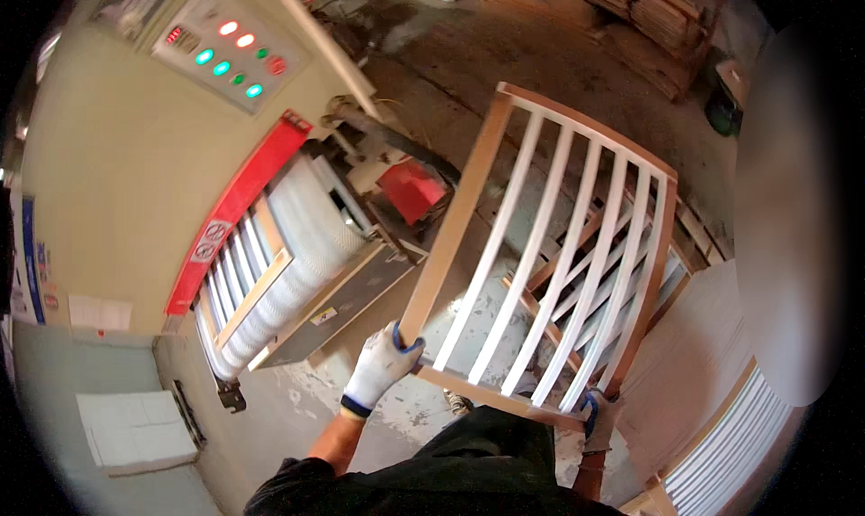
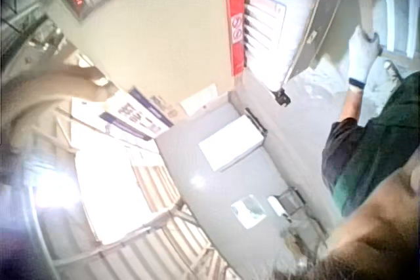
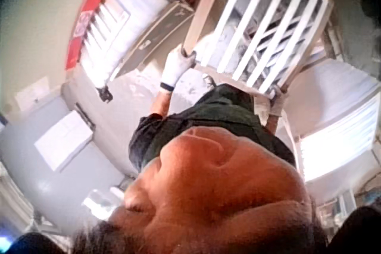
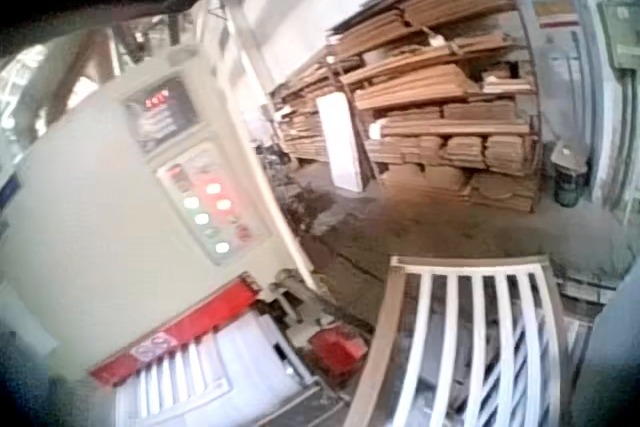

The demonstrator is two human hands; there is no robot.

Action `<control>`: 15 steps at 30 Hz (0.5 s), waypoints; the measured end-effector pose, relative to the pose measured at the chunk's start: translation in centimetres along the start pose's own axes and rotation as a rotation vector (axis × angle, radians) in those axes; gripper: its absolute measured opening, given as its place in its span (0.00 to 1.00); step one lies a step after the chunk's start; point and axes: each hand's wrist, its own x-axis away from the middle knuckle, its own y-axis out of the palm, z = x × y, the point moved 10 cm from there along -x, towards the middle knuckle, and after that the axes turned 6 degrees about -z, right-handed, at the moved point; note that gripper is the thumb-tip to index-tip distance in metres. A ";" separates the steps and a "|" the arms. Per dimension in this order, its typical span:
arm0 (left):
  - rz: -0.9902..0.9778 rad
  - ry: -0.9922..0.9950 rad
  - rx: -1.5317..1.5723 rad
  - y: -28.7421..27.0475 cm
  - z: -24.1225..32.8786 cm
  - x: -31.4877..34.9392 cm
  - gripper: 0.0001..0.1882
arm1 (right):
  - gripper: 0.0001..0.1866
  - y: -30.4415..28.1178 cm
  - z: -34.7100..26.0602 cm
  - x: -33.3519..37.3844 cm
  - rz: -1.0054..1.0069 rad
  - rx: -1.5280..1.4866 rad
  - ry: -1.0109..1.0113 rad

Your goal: The person repeatedly picks up wooden frames with white slats and places them onto a conveyor belt machine. The frames are fed through the machine and then removed from the other side. The person stacks the processed frames in a pile nearby.

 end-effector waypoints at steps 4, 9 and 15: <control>0.132 -0.235 0.378 -2.1 -8.0 12.9 0.19 | 0.15 5.9 -10.4 4.6 0.041 0.394 -0.194; 0.495 -0.268 0.384 -1.3 -16.4 25.5 0.15 | 0.11 17.3 -15.9 10.1 -0.307 0.493 -0.167; 0.605 -0.492 0.583 -1.0 -25.9 36.1 0.19 | 0.16 29.7 -12.4 13.4 -0.588 0.666 -0.328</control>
